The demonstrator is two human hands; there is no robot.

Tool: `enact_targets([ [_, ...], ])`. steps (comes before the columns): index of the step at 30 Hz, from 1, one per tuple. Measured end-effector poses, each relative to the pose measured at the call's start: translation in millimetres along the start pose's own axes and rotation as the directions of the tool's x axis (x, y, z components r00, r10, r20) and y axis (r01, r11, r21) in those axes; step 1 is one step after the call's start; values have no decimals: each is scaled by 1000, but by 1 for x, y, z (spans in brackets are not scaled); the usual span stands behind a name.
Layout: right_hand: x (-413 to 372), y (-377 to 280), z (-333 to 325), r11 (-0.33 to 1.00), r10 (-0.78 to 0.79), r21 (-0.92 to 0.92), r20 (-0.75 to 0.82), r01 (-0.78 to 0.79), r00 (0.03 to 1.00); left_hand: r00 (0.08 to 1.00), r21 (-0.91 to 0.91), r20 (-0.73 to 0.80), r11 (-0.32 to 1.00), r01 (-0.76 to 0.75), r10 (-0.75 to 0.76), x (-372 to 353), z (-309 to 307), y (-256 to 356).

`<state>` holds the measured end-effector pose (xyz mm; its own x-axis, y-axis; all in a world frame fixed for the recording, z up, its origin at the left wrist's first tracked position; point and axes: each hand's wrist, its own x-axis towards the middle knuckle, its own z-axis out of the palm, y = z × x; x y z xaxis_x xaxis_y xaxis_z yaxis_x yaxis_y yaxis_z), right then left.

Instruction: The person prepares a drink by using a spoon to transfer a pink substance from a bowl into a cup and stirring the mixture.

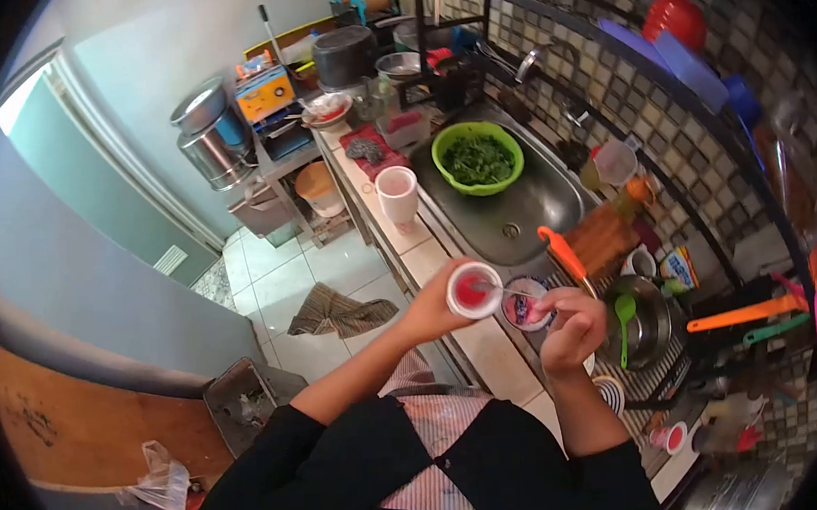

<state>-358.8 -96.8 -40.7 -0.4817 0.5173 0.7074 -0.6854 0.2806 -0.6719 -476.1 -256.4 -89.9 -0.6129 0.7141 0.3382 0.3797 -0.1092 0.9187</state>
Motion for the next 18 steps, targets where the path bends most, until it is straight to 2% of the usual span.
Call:
enact_targets([
  [1, -2, -1, 3, 990, -141, -7, 37, 141, 989, 997, -16, -78, 1000, 4, -6, 4, -2, 4],
  [2, -2, -2, 6, 961, -277, -5, 78, 278, 958, 998, -20, -63, 1000, 12, -13, 7, -3, 7],
  [4, 3, -6, 7, 969, -244, -16, 72, 246, 967, 987, 54, -147, 997, -63, 71, 9, -6, 10],
  [5, 6, -8, 9, 993, -110, 41, -31, 112, 993, 984, 70, -162, 995, -67, 78, 9, -6, 9],
  [7, 9, -5, 3, 975, 147, 192, -180, -112, 973, 983, 51, -177, 998, -35, 43, 6, -5, 9],
  [8, 12, -4, -1, 975, 149, 190, -186, -113, 971, 980, 36, -199, 999, -21, 28, 7, -4, 9],
  [10, 17, -5, -7, 902, 351, 369, -324, -224, 879, 981, 38, -194, 999, -21, 28, 7, -5, 1],
  [11, 20, -8, -7, 886, 393, 389, -346, -251, 852, 977, 80, -209, 996, -30, 46, 8, -7, 0],
  [12, 18, -4, -14, 885, 401, 387, -356, -258, 844, 973, 120, -223, 992, -31, 58, 7, -8, -1],
  [13, 15, 2, -28, 824, 489, 475, -319, -309, 812, 969, 59, -245, 998, -28, 42, 6, -8, -3],
  [14, 10, 5, -39, 751, 568, 558, -276, -352, 775, 970, 113, -241, 993, -16, 43, 5, -9, -7],
  [18, -8, 6, -77, 735, 636, 558, -372, -385, 676, 971, 74, -226, 993, 97, -78, 0, -6, -21],
])
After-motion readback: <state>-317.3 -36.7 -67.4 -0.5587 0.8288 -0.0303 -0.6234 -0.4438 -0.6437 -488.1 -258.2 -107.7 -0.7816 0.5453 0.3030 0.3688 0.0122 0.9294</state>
